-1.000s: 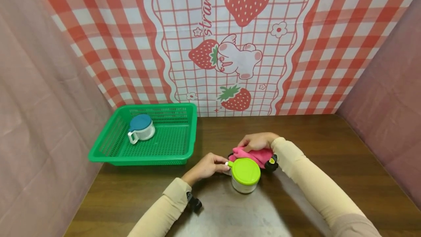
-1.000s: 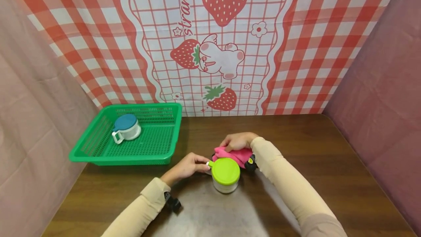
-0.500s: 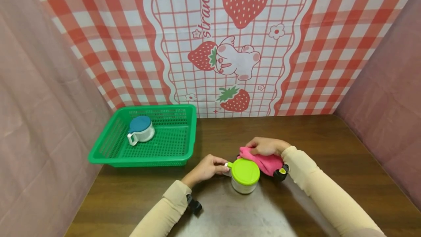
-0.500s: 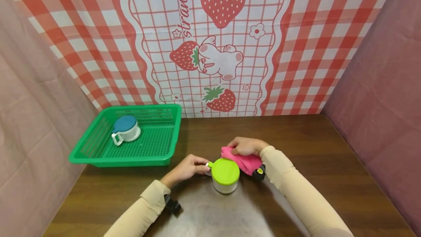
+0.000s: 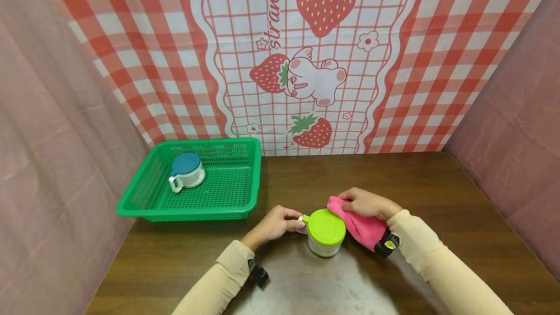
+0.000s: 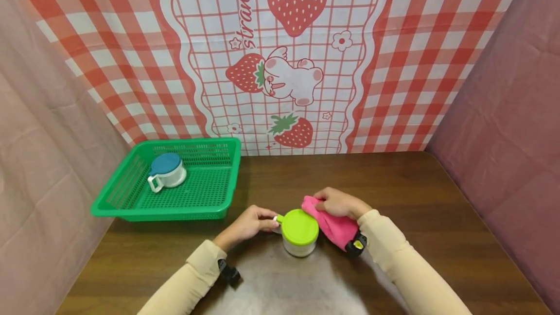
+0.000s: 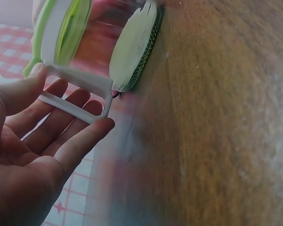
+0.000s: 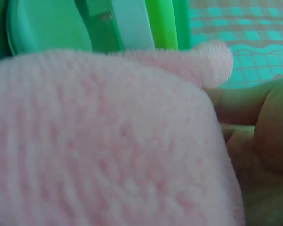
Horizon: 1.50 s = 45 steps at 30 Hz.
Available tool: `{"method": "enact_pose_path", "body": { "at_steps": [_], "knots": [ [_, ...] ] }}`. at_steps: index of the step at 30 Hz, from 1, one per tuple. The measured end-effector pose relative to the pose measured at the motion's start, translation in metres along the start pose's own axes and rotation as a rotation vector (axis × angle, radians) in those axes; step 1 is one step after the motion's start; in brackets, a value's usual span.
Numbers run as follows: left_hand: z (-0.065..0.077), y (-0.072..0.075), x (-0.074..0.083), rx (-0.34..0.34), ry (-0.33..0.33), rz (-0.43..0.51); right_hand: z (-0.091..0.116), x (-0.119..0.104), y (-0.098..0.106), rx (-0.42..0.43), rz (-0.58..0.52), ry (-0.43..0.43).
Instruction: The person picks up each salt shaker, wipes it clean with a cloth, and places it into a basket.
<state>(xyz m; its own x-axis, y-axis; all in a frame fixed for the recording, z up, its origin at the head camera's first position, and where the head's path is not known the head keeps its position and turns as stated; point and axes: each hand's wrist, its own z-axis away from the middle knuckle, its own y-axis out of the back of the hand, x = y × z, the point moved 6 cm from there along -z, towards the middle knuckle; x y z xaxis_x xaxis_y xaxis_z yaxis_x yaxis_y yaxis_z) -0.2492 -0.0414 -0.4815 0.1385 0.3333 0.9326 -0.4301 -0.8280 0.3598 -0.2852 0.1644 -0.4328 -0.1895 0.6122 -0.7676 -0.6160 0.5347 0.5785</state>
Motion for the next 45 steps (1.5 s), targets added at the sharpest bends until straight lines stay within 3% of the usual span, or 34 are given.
{"method": "enact_pose_path", "body": {
  "at_steps": [11,23,31,45],
  "knots": [
    [-0.001,0.000,-0.004,0.019,0.012,0.031,0.026,0.008,-0.009,0.189,-0.075,-0.045],
    [0.002,-0.001,-0.003,0.036,0.004,0.002,0.047,0.019,-0.025,0.297,-0.186,-0.094],
    [0.001,0.000,-0.002,0.049,0.008,0.008,0.058,0.026,-0.036,0.403,-0.201,-0.138],
    [0.001,0.002,-0.005,0.065,0.032,0.036,0.075,0.019,-0.037,0.515,-0.136,-0.063]
  ]
}}
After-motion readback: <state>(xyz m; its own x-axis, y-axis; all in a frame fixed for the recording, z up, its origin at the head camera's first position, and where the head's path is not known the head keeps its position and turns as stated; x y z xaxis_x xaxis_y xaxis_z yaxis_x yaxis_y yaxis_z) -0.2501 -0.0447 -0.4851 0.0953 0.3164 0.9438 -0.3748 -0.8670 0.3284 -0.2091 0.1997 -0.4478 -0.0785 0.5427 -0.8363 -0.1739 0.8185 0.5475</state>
